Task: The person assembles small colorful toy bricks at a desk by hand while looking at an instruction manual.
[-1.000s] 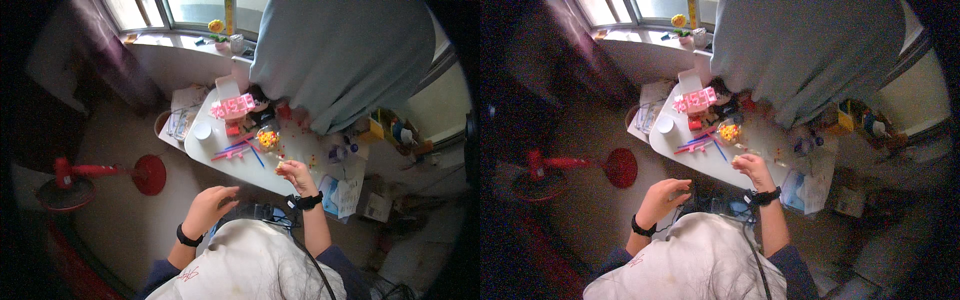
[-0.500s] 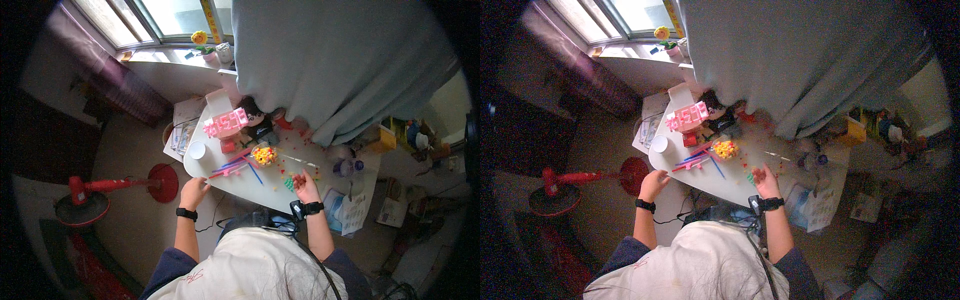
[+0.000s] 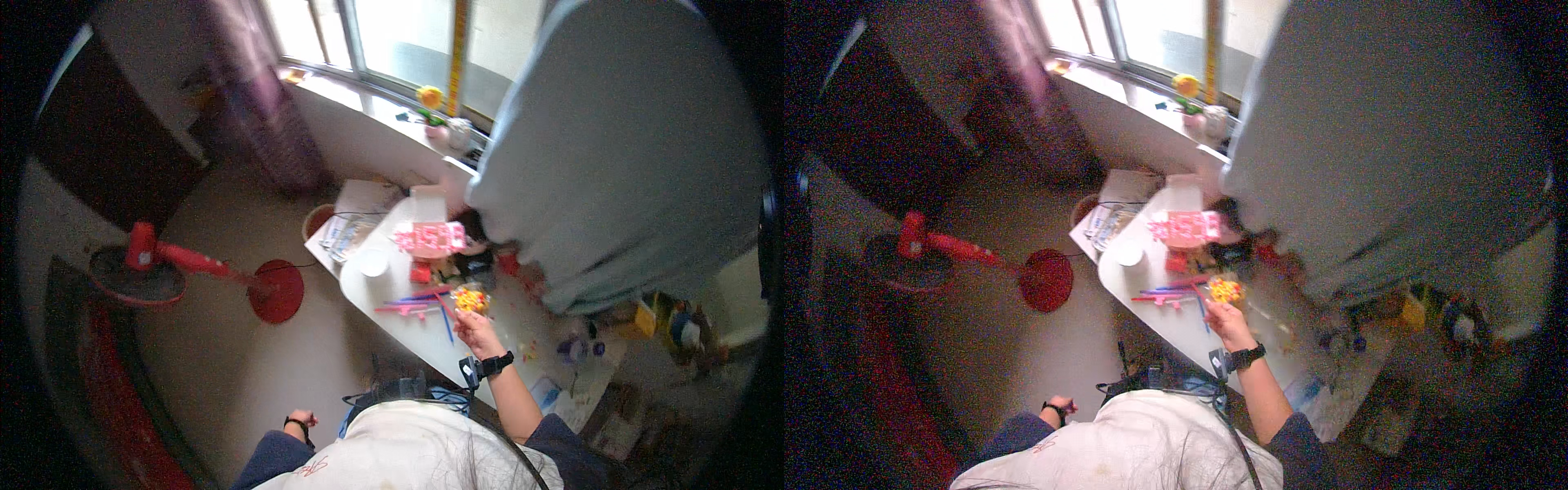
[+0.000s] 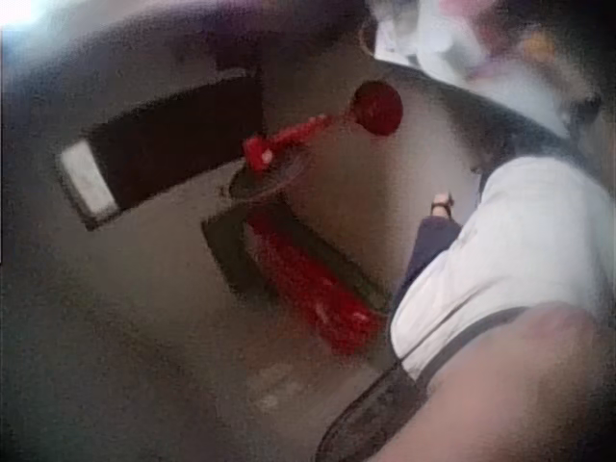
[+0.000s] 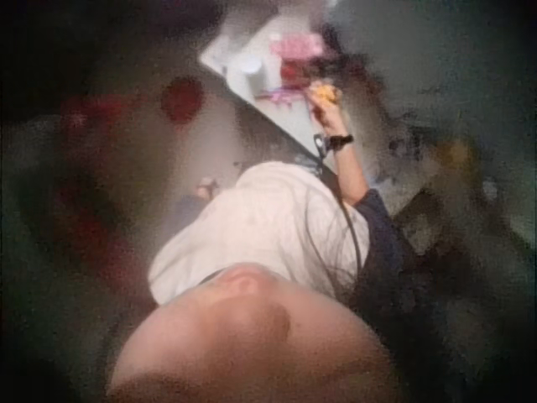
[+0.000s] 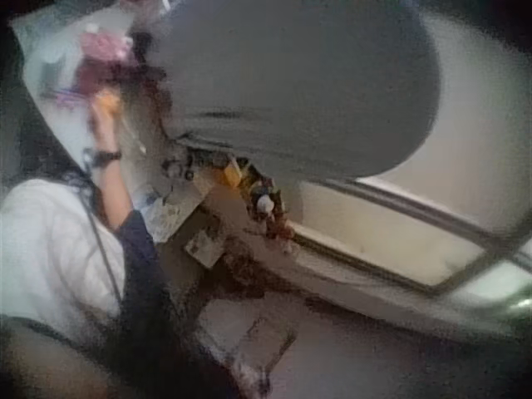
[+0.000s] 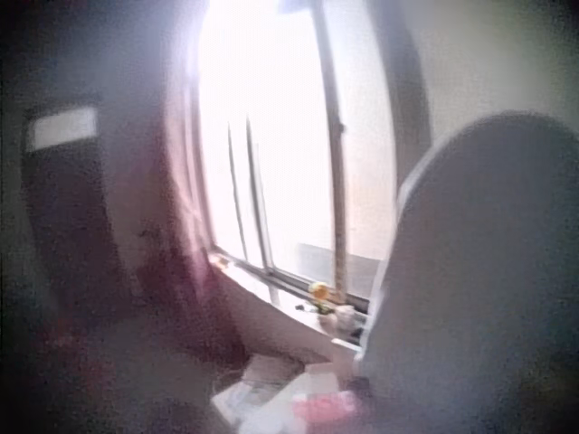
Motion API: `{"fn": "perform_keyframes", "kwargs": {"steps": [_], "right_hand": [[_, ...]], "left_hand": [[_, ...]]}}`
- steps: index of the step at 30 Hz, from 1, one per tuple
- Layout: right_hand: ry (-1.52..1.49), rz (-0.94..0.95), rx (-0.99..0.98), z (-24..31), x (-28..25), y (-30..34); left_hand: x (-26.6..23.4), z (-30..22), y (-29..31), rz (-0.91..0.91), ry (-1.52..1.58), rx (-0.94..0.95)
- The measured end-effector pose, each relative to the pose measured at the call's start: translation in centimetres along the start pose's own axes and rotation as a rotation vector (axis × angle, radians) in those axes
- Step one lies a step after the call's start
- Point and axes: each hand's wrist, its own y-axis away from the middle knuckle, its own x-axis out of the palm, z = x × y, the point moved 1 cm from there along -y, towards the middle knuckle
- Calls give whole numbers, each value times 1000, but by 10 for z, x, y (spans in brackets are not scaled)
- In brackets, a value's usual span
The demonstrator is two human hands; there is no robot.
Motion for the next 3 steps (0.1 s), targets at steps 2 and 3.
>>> {"fn": "perform_keyframes", "kwargs": {"steps": [2,3], "right_hand": [[179,76,43,0,31,-14],[262,127,71,-2,53,-21]], "left_hand": [[21,22,9,58,473,-100],[24,38,10,46,534,-115]]}}
